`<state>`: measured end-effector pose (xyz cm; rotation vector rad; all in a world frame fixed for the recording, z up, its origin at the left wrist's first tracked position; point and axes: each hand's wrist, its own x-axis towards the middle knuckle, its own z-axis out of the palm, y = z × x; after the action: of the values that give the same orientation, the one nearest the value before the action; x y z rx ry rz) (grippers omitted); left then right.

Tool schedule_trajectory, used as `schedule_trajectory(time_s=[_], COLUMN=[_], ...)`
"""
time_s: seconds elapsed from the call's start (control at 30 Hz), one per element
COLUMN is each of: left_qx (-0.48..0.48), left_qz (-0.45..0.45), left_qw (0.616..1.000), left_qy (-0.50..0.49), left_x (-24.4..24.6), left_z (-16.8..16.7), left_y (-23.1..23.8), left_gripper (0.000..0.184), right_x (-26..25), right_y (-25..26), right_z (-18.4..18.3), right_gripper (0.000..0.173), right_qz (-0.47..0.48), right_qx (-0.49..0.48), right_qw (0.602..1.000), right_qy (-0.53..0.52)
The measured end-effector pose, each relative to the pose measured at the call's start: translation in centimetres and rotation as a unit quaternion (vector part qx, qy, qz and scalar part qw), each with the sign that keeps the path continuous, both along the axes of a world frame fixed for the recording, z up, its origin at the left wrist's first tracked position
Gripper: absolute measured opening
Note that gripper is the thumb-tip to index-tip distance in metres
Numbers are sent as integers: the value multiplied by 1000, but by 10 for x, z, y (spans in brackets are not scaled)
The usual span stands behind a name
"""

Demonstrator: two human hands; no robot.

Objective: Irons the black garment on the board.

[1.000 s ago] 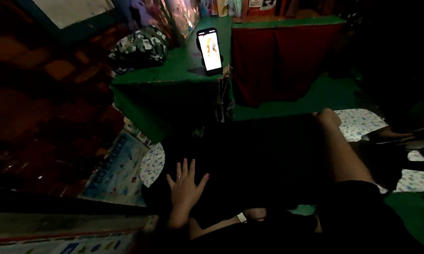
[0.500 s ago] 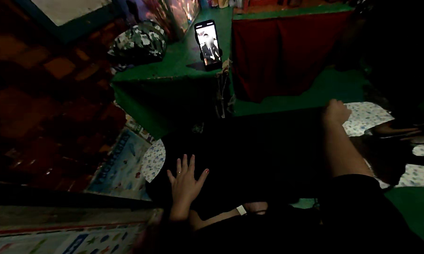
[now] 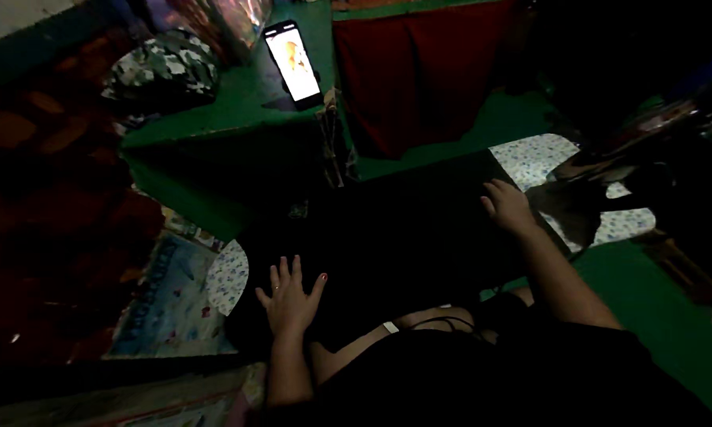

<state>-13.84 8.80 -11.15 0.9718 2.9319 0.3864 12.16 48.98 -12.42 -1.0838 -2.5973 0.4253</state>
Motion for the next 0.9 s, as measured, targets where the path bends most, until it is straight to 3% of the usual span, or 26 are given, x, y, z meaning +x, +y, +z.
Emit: schedule_trajectory(time_s=[0.2, 0.33, 0.6, 0.73, 0.83, 0.9], left_qx=[10, 10, 28, 34, 34, 25], left_qz=[-4, -7, -10, -9, -10, -6], left_qw=[1000, 1000, 1000, 999, 999, 1000], left_qy=[-1, -2, 4, 8, 9, 3], left_x=[-1, -1, 1, 1, -1, 0], left_z=[0, 1, 5, 2, -1, 0], left_y=[0, 1, 2, 2, 1, 1], left_gripper=[85, 85, 82, 83, 84, 84], right_x=[79, 104, 96, 93, 108, 113], right_y=[-46, -62, -67, -65, -49, -34], right_z=[-21, -33, -3, 0, -1, 11], right_gripper=[56, 58, 30, 31, 45, 72], right_qz=[-78, -99, -211, -250, -288, -334], right_qx=[25, 53, 33, 22, 66, 65], right_qw=[996, 991, 974, 965, 931, 868], right_qy=[31, 71, 77, 82, 214, 361])
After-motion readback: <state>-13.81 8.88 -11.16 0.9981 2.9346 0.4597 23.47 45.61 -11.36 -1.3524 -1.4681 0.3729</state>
